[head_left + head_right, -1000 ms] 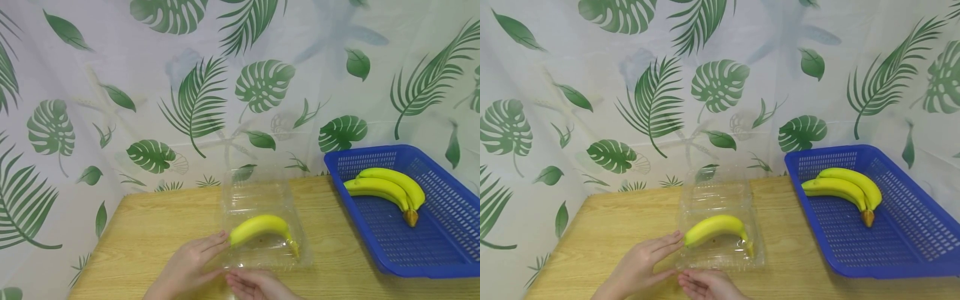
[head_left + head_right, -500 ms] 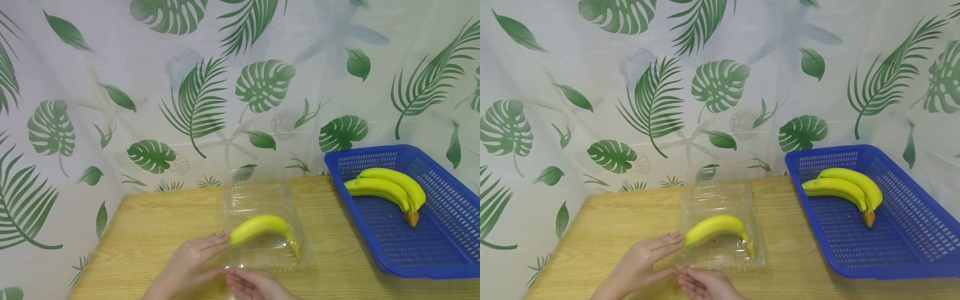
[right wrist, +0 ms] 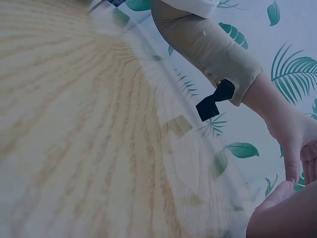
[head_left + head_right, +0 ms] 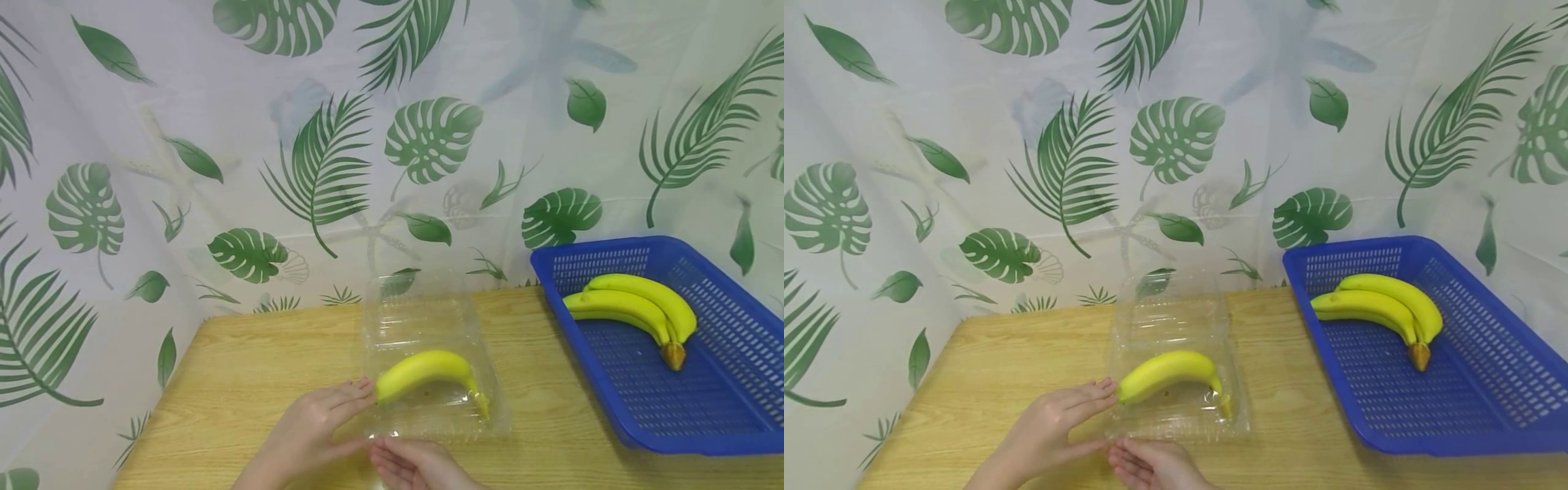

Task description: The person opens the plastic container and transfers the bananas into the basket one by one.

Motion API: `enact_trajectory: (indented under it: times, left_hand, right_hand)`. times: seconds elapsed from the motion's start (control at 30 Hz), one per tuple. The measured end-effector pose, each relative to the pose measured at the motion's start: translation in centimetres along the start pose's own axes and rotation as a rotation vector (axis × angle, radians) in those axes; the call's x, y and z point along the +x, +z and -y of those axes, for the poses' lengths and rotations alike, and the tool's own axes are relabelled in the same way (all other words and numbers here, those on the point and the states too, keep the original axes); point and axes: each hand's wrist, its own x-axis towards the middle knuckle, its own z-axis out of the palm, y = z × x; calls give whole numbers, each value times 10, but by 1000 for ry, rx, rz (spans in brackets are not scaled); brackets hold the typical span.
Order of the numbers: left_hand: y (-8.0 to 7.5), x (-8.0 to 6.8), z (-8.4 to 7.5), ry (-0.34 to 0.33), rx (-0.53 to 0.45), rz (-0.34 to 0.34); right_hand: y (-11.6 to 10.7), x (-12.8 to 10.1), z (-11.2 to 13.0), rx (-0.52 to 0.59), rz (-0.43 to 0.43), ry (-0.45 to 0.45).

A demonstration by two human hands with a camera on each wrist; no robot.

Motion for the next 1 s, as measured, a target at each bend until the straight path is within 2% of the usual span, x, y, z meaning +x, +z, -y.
enact_trajectory:
  times: [0.3, 0.7, 0.83, 1.0]
  left_hand:
    - [-1, 0, 0, 9, 26, 1]
    - [1, 2, 2, 27, 37, -17]
    - [1, 1, 1, 6, 55, 16]
    - [0, 0, 1, -32, 10, 65]
  right_hand:
    - [1, 0, 1, -27, -27, 17]
    - [4, 1, 0, -52, -63, -14]
    - [4, 1, 0, -52, -72, -24]
    - [6, 1, 0, -49, -81, -19]
